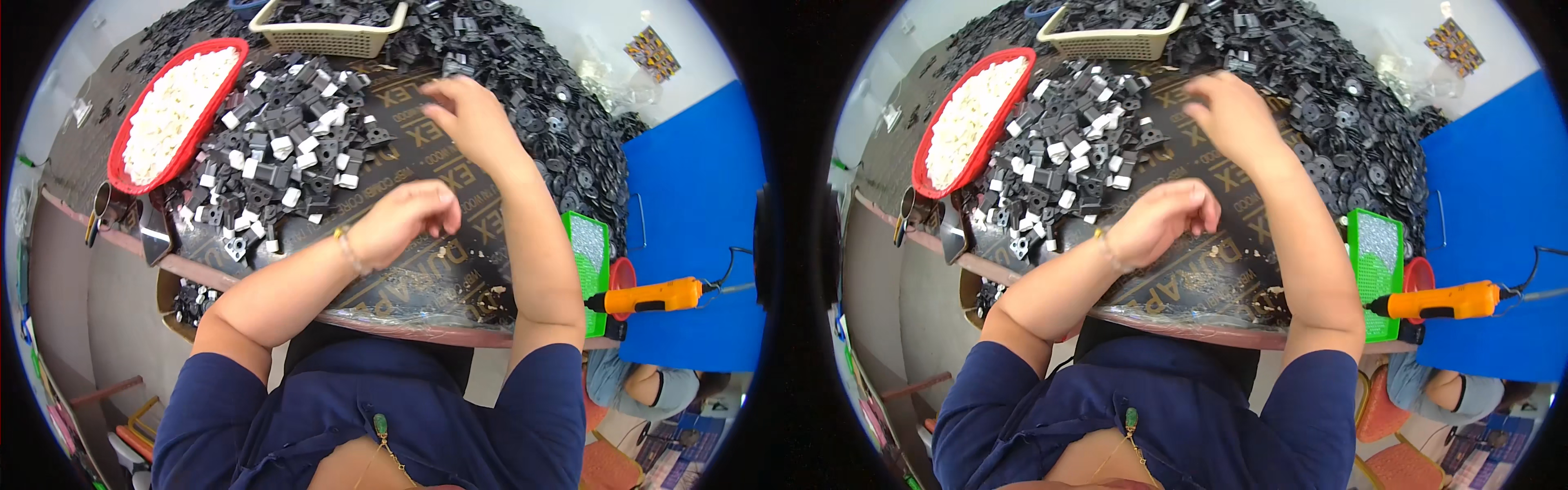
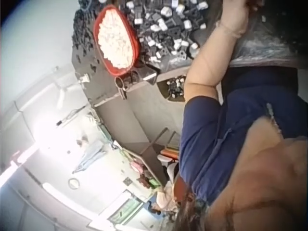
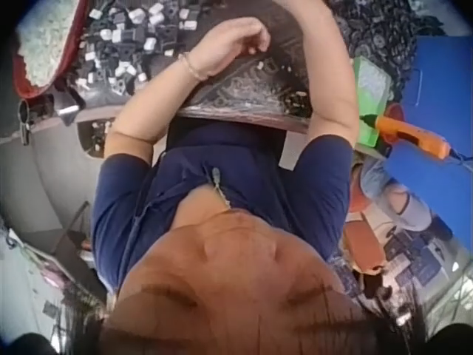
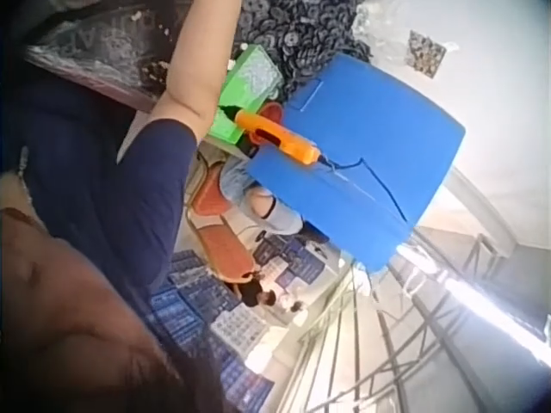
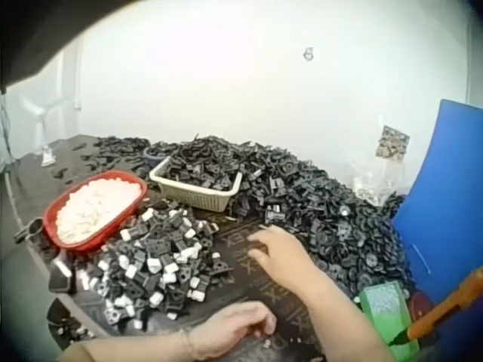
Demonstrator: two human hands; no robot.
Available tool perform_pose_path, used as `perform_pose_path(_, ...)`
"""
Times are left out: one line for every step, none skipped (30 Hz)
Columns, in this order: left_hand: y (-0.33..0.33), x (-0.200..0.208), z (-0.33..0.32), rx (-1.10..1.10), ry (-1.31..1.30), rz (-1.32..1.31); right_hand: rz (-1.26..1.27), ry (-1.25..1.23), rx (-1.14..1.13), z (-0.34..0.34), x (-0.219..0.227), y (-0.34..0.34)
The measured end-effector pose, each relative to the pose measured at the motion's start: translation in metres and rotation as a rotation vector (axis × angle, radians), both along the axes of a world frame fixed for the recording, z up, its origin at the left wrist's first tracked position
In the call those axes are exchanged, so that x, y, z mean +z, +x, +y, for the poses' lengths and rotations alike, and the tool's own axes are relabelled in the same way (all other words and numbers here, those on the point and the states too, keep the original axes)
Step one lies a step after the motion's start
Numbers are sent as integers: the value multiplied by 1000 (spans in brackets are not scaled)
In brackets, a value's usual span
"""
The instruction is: Assembling small plastic components by snapping white parts onto black base pieces at a factory workbench.
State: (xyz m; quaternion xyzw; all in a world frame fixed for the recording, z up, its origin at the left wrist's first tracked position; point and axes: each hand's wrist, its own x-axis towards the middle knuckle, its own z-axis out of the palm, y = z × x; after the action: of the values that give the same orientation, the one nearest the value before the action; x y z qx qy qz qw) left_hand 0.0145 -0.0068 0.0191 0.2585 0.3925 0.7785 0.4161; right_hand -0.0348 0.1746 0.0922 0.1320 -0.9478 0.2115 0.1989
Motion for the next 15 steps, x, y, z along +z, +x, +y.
perform_pose_path(16, 17, -1, -84, 16, 61, -59, 61, -101, 23, -1, 16)
perform_pose_path(29, 33, -6, -177, 64, 238, -79, 128, -181, 40, -3, 31)
perform_pose_path(43, 61, -15, -323, 110, 337, -197, 178, -277, 55, -4, 47)
perform_pose_path(55, 76, -24, -447, 253, 377, -310, 229, -358, 64, -5, 58)
perform_pose_path(67, 84, -28, -563, 383, 382, -423, 263, -329, 74, -7, 71)
perform_pose_path(74, 93, -33, -672, 475, 379, -536, 290, -302, 85, -15, 83)
perform_pose_path(83, 97, -36, -721, 595, 355, -599, 295, -329, 86, -25, 92)
perform_pose_path(93, 99, -43, -743, 644, 276, -587, 283, -355, 85, -36, 103)
perform_pose_path(99, 106, -49, -741, 645, 253, -639, 276, -386, 84, -44, 108)
perform_pose_path(103, 113, -53, -738, 644, 230, -691, 267, -416, 86, -52, 114)
perform_pose_path(104, 117, -54, -753, 650, 226, -583, 203, -333, 102, -66, 118)
perform_pose_path(106, 119, -55, -738, 619, 235, -583, 202, -342, 113, -73, 116)
perform_pose_path(108, 122, -55, -725, 587, 240, -507, 195, -351, 123, -79, 114)
perform_pose_path(111, 124, -53, -720, 603, 263, -431, 188, -360, 133, -85, 113)
perform_pose_path(119, 122, -54, -664, 641, 262, -366, 166, -418, 141, -90, 111)
